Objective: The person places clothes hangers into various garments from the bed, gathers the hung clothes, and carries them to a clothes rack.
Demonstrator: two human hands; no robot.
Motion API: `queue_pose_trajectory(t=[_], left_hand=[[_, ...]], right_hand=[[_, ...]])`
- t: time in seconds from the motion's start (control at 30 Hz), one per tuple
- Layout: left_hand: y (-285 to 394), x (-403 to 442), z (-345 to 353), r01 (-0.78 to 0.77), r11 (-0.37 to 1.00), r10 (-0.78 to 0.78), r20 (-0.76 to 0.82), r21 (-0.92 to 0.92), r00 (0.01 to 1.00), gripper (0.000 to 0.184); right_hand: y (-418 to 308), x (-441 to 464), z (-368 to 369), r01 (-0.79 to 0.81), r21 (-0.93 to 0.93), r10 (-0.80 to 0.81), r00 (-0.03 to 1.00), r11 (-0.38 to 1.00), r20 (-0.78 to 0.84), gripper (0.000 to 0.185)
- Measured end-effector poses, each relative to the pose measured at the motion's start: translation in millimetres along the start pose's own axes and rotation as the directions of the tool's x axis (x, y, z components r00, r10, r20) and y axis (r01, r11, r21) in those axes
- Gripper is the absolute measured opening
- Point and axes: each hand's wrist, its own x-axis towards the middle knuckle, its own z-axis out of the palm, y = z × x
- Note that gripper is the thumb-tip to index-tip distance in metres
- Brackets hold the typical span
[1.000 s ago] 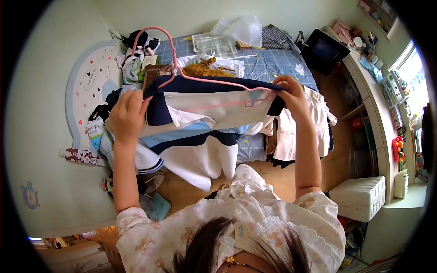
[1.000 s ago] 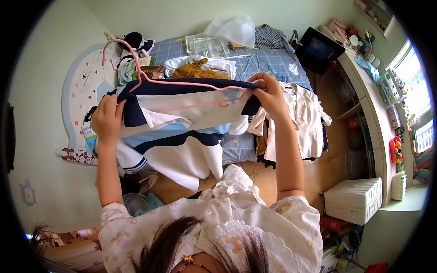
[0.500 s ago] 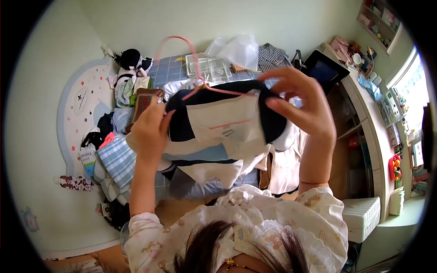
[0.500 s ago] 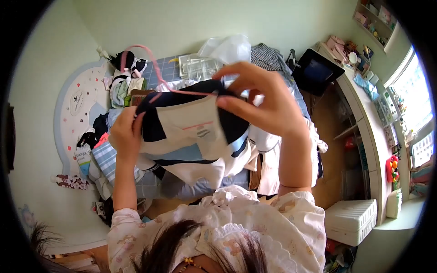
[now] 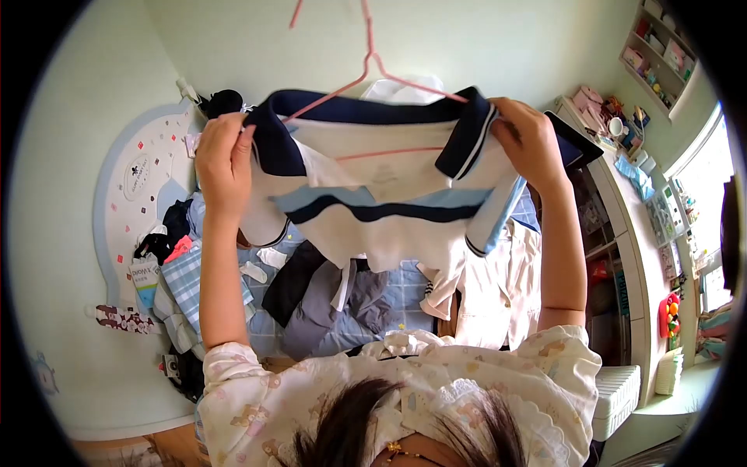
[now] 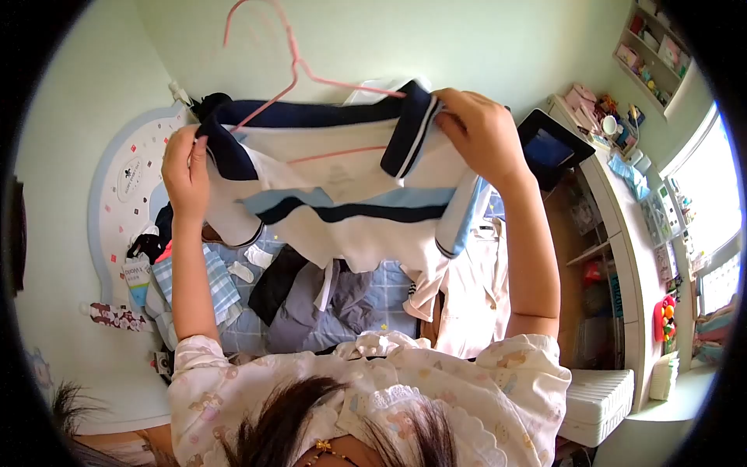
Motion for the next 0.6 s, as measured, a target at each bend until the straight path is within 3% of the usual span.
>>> queue_pose_trajectory(t=[0.1, 0.13, 0.23, 0.27, 0.3, 0.33, 0.37, 0.43, 0.47, 0.5, 0.6], left_hand=[[-5, 7, -4, -0.231, 0.962, 0.240, 0.049, -0.144, 0.969, 0.014], [-8, 11, -10, -0.237, 0.942, 0.268, 0.107, -0.237, 0.957, 0.018], [-15, 8, -15, 0.026, 0.964, 0.043, 0.252, -0.264, 0.967, 0.017], [-27, 5, -16, 0.003, 0.997, 0.026, 0.355, -0.080, 0.935, 0.013], [-33, 3, -13, -0.099, 0.995, 0.101, 0.333, -0.023, 0.938, 0.013], [-37, 1, -11, -0.152, 0.988, 0.150, 0.317, -0.020, 0.936, 0.014], [-40, -1, -9, -0.203, 0.979, 0.199, 0.302, -0.019, 0.932, 0.015], [-40, -5, -7, -0.288, 0.957, 0.283, 0.258, -0.021, 0.924, 0.016], [-41, -7, -7, -0.326, 0.945, 0.321, 0.234, -0.017, 0.918, 0.017], [-45, -9, -8, -0.349, 0.937, 0.344, 0.213, -0.013, 0.914, 0.015], [-54, -10, -17, -0.375, 0.927, 0.371, 0.126, 0.010, 0.920, 0.010]], right_hand=[[1, -5, 12, -0.068, 0.083, 0.077, 0.992, 0.994, -0.105, 0.023], [3, -7, 15, -0.081, 0.121, 0.096, 0.987, 0.989, -0.126, 0.024], [7, -9, 22, -0.064, 0.160, 0.095, 0.977, 0.985, -0.192, 0.026], [6, -8, 23, -0.039, 0.153, 0.070, 0.977, 0.987, -0.203, 0.027], [3, -9, 23, -0.016, 0.144, 0.047, 0.976, 0.989, -0.214, 0.027], [-10, -8, 20, -0.118, 0.111, 0.131, 0.984, 0.987, -0.123, 0.026], [-12, -7, 22, -0.061, 0.022, 0.063, 0.994, 0.998, -0.094, 0.026], [-32, -6, 25, 0.031, 0.069, -0.027, 0.998, 0.997, -0.051, 0.024], [-46, -6, 25, -0.032, 0.120, 0.032, 0.999, 0.992, 0.005, 0.023], [-52, -6, 27, -0.088, 0.150, 0.084, 0.996, 0.985, 0.034, 0.032], [-60, -6, 35, -0.073, 0.038, 0.073, 0.997, 0.997, 0.020, 0.022]])
